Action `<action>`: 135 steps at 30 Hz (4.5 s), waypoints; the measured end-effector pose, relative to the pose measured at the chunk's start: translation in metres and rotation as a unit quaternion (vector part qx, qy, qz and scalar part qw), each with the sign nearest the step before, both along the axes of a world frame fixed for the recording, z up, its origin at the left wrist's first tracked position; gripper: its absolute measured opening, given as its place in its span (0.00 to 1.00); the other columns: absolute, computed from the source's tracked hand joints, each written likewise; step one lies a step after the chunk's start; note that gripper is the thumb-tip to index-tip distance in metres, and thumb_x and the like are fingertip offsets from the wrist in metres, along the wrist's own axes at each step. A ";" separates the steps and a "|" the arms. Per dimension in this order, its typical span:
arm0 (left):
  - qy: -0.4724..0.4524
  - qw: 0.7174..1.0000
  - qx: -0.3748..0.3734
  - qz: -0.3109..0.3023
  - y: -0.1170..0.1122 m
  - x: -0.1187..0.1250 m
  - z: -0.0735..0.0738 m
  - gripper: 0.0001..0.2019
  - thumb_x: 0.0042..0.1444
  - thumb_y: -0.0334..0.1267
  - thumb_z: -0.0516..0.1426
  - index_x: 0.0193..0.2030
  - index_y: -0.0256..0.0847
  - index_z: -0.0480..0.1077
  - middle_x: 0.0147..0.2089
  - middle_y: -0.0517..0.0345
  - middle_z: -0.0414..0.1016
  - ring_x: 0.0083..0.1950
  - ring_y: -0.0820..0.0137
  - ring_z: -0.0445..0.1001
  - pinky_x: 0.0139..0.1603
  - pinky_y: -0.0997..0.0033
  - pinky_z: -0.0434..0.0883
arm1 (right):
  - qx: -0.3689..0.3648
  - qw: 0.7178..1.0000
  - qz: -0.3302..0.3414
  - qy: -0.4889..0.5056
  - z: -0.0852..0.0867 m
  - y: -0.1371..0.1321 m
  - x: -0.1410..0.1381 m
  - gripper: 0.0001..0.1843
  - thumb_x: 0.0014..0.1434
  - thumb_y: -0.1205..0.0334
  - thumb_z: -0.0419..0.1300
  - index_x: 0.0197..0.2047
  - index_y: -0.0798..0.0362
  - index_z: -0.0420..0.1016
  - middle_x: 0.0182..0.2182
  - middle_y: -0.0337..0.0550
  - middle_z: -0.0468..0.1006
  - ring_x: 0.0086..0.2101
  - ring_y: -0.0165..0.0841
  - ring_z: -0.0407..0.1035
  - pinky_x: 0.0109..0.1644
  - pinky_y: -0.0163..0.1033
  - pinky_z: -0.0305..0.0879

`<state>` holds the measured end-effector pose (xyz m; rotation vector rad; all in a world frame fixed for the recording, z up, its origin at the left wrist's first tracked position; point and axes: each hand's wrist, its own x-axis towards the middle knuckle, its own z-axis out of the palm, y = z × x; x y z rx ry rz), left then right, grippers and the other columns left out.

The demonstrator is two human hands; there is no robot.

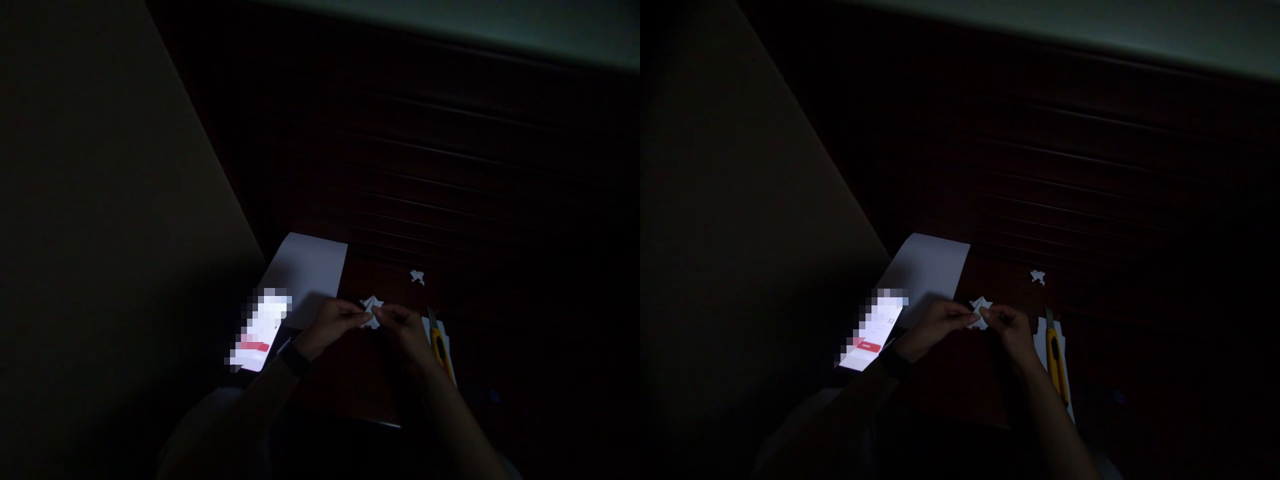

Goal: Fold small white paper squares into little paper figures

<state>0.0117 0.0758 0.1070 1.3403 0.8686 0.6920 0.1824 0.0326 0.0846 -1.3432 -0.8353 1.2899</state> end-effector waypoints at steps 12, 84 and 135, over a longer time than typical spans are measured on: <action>-0.022 0.994 -0.013 0.103 0.007 0.004 -0.019 0.15 0.44 0.41 0.63 0.37 0.35 0.70 0.33 0.53 0.77 0.33 0.67 0.75 0.34 0.70 0.70 | 0.087 0.995 0.024 -0.051 0.002 0.000 -0.005 0.25 0.46 0.59 0.67 0.49 0.48 0.69 0.33 0.41 0.78 0.34 0.36 0.72 0.39 0.40 0.67; -0.013 0.975 0.208 0.072 -0.004 -0.001 -0.005 0.08 0.52 0.33 0.58 0.38 0.43 0.77 0.40 0.54 0.76 0.41 0.68 0.74 0.41 0.70 0.71 | 0.053 0.996 0.010 -0.074 0.008 -0.003 0.007 0.09 0.41 0.61 0.69 0.31 0.49 0.80 0.31 0.43 0.80 0.34 0.39 0.73 0.38 0.42 0.69; -0.012 0.977 0.190 0.093 -0.011 0.001 0.005 0.05 0.49 0.36 0.61 0.32 0.39 0.77 0.35 0.54 0.78 0.37 0.68 0.75 0.39 0.72 0.72 | 0.072 0.996 0.035 -0.037 0.022 -0.008 0.003 0.10 0.41 0.62 0.69 0.32 0.49 0.80 0.33 0.42 0.80 0.36 0.39 0.73 0.42 0.43 0.68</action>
